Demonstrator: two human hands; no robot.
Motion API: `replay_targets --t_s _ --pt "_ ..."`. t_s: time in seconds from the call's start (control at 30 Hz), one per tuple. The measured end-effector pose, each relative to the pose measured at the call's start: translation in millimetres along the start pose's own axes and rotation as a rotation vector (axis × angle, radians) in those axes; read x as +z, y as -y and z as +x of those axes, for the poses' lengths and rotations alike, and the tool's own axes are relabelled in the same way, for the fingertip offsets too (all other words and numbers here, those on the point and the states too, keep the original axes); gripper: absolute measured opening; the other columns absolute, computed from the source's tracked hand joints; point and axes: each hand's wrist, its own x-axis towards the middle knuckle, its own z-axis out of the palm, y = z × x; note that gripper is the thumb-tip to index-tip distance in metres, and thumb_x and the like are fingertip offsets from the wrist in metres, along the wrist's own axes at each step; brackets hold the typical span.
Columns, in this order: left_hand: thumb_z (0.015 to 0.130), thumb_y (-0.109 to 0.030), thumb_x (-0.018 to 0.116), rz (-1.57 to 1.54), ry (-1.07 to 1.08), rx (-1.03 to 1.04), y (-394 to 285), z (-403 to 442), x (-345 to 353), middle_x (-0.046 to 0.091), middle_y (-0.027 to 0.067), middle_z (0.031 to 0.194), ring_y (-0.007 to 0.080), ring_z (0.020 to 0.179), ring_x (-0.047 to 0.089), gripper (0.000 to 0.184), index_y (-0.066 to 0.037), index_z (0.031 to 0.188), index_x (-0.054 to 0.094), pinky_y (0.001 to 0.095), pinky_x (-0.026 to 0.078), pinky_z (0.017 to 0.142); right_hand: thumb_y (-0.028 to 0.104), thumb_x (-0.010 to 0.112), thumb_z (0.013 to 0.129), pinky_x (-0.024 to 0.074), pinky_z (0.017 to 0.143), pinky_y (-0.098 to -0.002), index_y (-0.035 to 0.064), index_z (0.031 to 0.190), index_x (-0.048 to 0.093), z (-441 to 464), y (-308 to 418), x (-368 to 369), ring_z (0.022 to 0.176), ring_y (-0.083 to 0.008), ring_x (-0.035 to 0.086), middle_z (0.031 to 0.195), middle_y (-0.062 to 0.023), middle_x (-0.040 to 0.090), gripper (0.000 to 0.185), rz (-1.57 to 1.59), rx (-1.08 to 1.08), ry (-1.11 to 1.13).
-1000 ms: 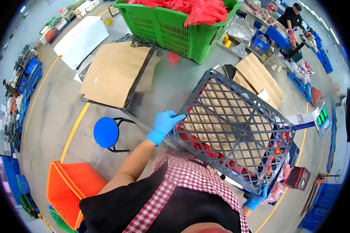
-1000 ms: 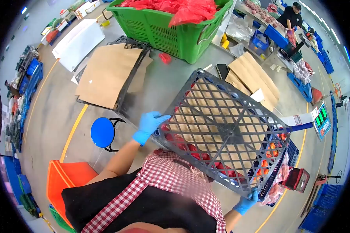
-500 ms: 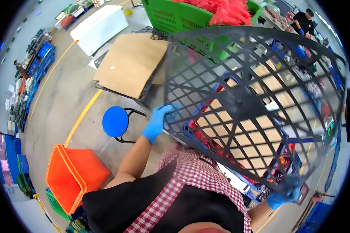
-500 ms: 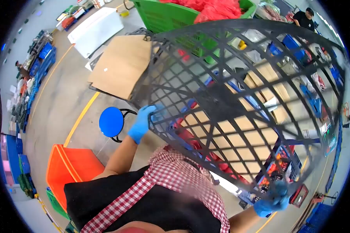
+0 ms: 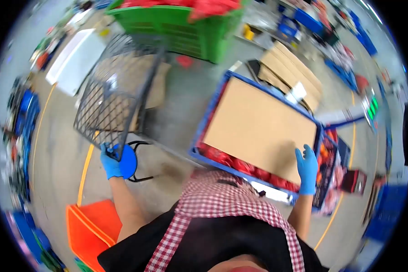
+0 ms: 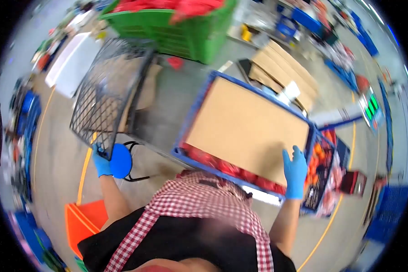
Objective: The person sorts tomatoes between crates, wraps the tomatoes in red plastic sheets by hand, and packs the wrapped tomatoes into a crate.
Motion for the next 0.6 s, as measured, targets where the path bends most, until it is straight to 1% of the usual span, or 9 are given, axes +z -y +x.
replay_targets --t_s 0.13,0.2,0.23,0.27,0.3,0.4,0.47,0.53,0.6 --pt "0.091 -0.035 0.054 0.088 -0.124 -0.002 28 57 12 0.057 -0.0016 0.073 0.0138 0.068 0.051 0.022 -0.014 0.086 0.059 0.0298 0.040 0.055 0.052 0.067 0.075 0.0486 0.080 -0.0455 -0.0014 0.119 0.051 -39 -37 7 0.099 -0.0400 0.057 0.111 -0.0242 0.057 0.071 -0.170 0.305 0.060" --pt "0.089 -0.038 0.056 0.208 -0.132 0.018 16 56 19 0.057 0.0032 0.075 0.0169 0.069 0.052 0.030 -0.010 0.098 0.061 0.0327 0.042 0.052 0.047 0.075 0.068 0.0458 0.087 -0.0448 -0.0053 0.127 0.043 -46 -17 5 0.109 -0.0401 0.051 0.122 -0.0281 0.048 0.085 -0.111 0.323 0.010" --pt "0.085 -0.044 0.061 0.402 -0.285 0.084 8 50 26 0.063 0.0110 0.082 0.0199 0.070 0.054 0.050 0.003 0.102 0.064 0.0328 0.042 0.060 0.043 0.076 0.069 0.0468 0.086 -0.0427 -0.0058 0.125 0.046 -47 -7 5 0.106 -0.0371 0.054 0.119 -0.0263 0.052 0.080 -0.105 0.373 -0.015" --pt "0.081 -0.048 0.064 0.478 -0.361 0.175 13 83 9 0.059 0.0110 0.077 0.0193 0.067 0.054 0.054 0.004 0.098 0.063 0.0329 0.041 0.056 0.039 0.077 0.071 0.0479 0.085 -0.0406 -0.0064 0.122 0.049 -47 -4 4 0.103 -0.0341 0.057 0.117 -0.0244 0.055 0.074 -0.096 0.419 -0.041" --pt "0.082 -0.048 0.063 1.227 -0.817 0.222 -16 4 70 0.059 0.0124 0.082 0.0180 0.069 0.054 0.054 0.003 0.098 0.061 0.0321 0.043 0.058 0.036 0.076 0.072 0.0483 0.083 -0.0379 -0.0058 0.119 0.051 -47 -14 4 0.100 -0.0307 0.059 0.114 -0.0215 0.058 0.067 0.227 0.517 -0.020" --pt "0.089 -0.049 0.054 0.786 -0.281 1.060 -8 21 87 0.061 0.0126 0.087 0.0204 0.075 0.056 0.052 0.001 0.099 0.060 0.0366 0.047 0.065 0.024 0.070 0.080 0.0489 0.078 -0.0263 -0.0028 0.105 0.063 -45 -30 0 0.085 -0.0159 0.063 0.099 -0.0083 0.066 0.037 1.058 0.715 -0.018" --pt "0.089 -0.038 0.056 0.379 0.453 0.113 4 -8 133 0.058 0.0147 0.114 0.0252 0.103 0.058 0.052 -0.002 0.126 0.048 0.0379 0.049 0.081 0.022 0.068 0.082 0.0491 0.077 -0.0264 -0.0027 0.104 0.063 -42 -21 -20 0.084 -0.0160 0.064 0.100 -0.0086 0.066 0.034 1.317 0.749 0.012" --pt "0.091 -0.037 0.052 0.379 0.922 -0.110 9 -101 191 0.049 0.0136 0.129 0.0229 0.115 0.051 0.052 -0.007 0.133 0.044 0.0356 0.044 0.091 0.021 0.066 0.083 0.0498 0.076 -0.0274 -0.0026 0.107 0.062 -33 -15 -32 0.083 -0.0165 0.064 0.100 -0.0093 0.066 0.034 1.265 0.693 0.011" --pt "0.091 -0.032 0.053 0.581 0.899 0.049 27 -135 224 0.039 0.0114 0.138 0.0214 0.123 0.044 0.052 -0.009 0.136 0.040 0.0350 0.040 0.097 0.021 0.066 0.083 0.0505 0.076 -0.0286 -0.0027 0.108 0.060 -21 -10 -48 0.083 -0.0170 0.065 0.100 -0.0098 0.066 0.035 1.264 0.647 0.022"
